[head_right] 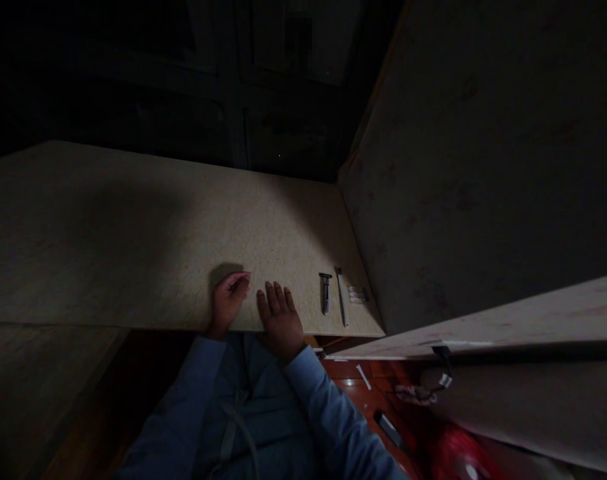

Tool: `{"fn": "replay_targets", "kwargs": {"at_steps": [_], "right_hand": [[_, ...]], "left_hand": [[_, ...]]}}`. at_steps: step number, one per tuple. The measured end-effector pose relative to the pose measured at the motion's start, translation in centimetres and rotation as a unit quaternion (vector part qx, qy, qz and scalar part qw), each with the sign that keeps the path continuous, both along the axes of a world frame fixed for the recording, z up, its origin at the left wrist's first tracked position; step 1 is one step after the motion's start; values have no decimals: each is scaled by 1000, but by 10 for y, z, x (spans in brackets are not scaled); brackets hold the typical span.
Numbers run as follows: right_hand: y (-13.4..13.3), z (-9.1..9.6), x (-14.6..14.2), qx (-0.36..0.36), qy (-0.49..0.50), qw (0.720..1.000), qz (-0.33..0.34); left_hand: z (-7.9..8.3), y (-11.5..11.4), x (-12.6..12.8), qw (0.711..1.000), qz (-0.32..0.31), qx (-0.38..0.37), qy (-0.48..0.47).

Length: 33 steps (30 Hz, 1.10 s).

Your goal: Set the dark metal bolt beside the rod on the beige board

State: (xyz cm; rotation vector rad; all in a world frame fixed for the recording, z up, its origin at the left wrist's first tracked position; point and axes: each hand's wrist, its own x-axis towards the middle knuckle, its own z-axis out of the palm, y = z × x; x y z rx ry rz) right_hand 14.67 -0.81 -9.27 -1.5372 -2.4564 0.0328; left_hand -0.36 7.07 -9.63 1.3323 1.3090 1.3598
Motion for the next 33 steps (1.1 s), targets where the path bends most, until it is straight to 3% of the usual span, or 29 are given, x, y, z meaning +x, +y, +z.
{"fn": "replay_targets", "kwargs": {"at_steps": [8,33], "right_hand": [[1,1,0,-3,23,1000,0],[2,-1,1,-6,33,999,-4]], "left_hand": [[8,-2,2,1000,7,-18,-25],[8,-2,1,999,7,-29,-43]]}}
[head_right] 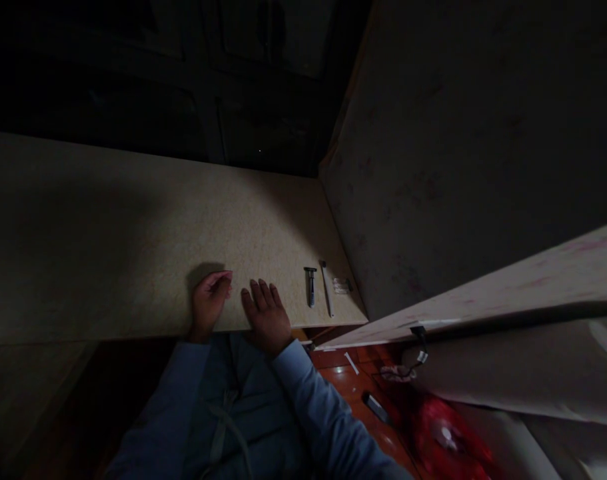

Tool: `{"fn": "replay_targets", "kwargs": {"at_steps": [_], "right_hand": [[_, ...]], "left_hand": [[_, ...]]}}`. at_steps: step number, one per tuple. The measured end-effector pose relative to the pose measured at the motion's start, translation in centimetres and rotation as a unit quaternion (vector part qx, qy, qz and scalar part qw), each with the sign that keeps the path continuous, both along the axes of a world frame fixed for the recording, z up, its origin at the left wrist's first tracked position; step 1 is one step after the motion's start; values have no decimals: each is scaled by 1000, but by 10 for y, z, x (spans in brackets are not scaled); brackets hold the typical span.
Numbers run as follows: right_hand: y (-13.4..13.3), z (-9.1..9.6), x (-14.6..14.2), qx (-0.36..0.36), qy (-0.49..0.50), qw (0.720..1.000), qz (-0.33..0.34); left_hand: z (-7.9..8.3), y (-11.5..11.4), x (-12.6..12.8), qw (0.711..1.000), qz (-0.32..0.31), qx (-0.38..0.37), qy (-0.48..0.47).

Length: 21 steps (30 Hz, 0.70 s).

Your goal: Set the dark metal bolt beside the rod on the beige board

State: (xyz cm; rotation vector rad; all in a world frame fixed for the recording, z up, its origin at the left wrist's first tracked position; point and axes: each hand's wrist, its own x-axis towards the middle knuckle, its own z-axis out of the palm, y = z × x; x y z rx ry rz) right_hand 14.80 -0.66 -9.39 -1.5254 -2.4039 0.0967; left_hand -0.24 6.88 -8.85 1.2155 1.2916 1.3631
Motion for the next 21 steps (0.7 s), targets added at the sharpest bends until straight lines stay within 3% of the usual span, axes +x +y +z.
{"fn": "replay_targets", "kwargs": {"at_steps": [21], "right_hand": [[0,6,0,-10,-2,1000,5]], "left_hand": [[4,0,-1,1000,11,2,16]]}}
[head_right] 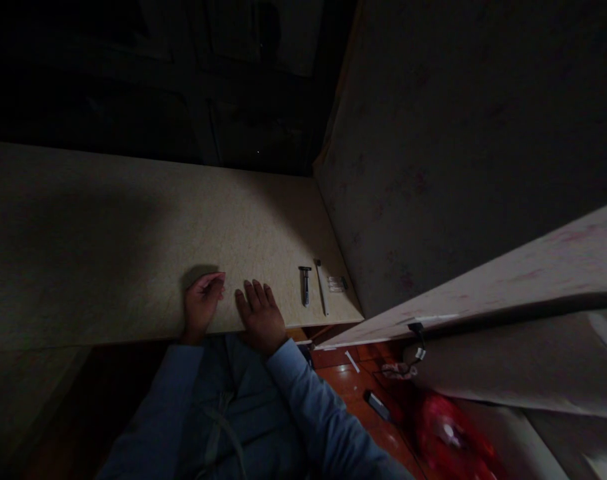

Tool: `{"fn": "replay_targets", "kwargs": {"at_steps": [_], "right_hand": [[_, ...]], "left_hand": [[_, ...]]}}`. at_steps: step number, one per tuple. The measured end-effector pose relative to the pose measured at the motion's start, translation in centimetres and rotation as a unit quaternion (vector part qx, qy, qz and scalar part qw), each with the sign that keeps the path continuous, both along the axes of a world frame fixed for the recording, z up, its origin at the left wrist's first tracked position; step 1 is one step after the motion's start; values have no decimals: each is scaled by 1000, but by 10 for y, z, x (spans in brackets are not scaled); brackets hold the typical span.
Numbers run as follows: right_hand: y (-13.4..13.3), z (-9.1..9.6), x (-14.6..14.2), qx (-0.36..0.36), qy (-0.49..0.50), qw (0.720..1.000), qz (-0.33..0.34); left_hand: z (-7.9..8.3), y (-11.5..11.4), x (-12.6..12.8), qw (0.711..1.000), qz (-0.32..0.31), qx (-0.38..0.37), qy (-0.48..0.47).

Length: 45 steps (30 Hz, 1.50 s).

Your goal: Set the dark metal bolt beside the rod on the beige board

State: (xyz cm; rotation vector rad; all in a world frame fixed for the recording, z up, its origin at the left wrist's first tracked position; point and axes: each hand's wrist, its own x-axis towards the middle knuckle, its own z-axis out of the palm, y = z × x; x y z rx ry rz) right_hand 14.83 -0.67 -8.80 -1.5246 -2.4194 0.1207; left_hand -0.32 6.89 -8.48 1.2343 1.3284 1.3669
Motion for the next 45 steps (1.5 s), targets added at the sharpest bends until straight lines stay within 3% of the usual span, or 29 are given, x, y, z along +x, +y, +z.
{"fn": "replay_targets", "kwargs": {"at_steps": [9,14,18,21,24,28,30,37,45], "right_hand": [[0,0,1,-7,20,1000,5],[-2,12,18,-42,102,990,87],[-20,32,49,-105,201,969,94],[-34,47,87,-109,233,965,49],[-38,58,134,-90,259,961,-43],[-27,71,188,-66,183,963,-187],[-19,76,203,-77,99,967,-220],[7,65,214,-172,-128,958,-191],[12,61,214,-189,-165,956,-155]], "left_hand": [[8,0,2,1000,13,-26,-7],[7,0,1,1000,16,-23,3],[3,2,-1,1000,15,-10,17],[2,3,-1,1000,13,-9,19],[2,3,-1,1000,13,-11,15],[1,3,-1,1000,12,-7,14],[1,3,-1,1000,8,-1,16],[5,1,1,1000,16,-12,6],[6,1,1,1000,16,-23,-1]]}}
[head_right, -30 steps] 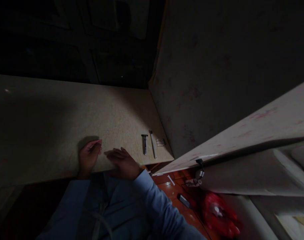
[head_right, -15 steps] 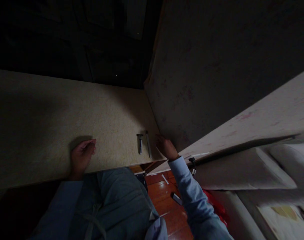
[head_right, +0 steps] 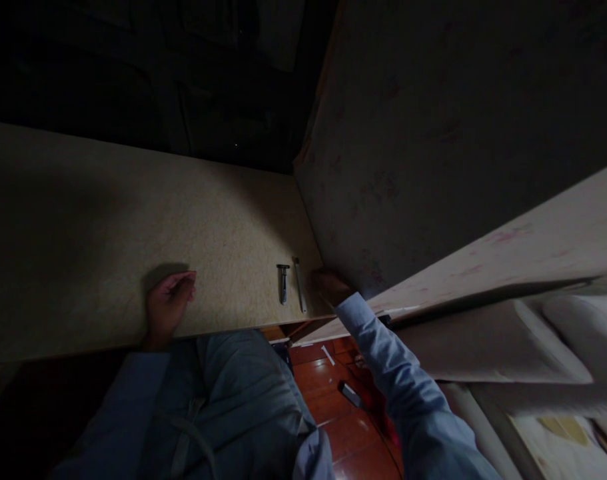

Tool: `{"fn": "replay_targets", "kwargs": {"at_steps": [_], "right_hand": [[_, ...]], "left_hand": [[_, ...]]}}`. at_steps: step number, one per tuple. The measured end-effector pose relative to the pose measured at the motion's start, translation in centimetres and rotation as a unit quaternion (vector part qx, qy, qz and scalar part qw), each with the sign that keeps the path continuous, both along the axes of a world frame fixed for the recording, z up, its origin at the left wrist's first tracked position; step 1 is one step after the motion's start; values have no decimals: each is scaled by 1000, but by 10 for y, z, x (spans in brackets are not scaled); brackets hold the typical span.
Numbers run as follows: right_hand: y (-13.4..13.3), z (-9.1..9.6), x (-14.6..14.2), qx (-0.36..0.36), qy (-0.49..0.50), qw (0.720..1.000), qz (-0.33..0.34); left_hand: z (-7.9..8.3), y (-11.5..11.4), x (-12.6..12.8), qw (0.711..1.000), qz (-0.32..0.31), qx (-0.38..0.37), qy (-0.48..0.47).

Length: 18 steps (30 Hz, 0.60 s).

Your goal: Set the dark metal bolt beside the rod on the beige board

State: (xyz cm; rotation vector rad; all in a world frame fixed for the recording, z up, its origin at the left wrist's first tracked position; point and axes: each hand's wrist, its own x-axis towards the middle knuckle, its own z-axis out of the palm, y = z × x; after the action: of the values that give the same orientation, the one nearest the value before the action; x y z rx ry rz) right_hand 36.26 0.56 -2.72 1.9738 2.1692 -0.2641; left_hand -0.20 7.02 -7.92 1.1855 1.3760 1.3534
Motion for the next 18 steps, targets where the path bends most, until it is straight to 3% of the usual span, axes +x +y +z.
{"fn": "replay_targets", "kwargs": {"at_steps": [18], "right_hand": [[-5,3,-3,-5,68,997,26]], "left_hand": [[-2,1,0,1000,-4,-11,5]]}}
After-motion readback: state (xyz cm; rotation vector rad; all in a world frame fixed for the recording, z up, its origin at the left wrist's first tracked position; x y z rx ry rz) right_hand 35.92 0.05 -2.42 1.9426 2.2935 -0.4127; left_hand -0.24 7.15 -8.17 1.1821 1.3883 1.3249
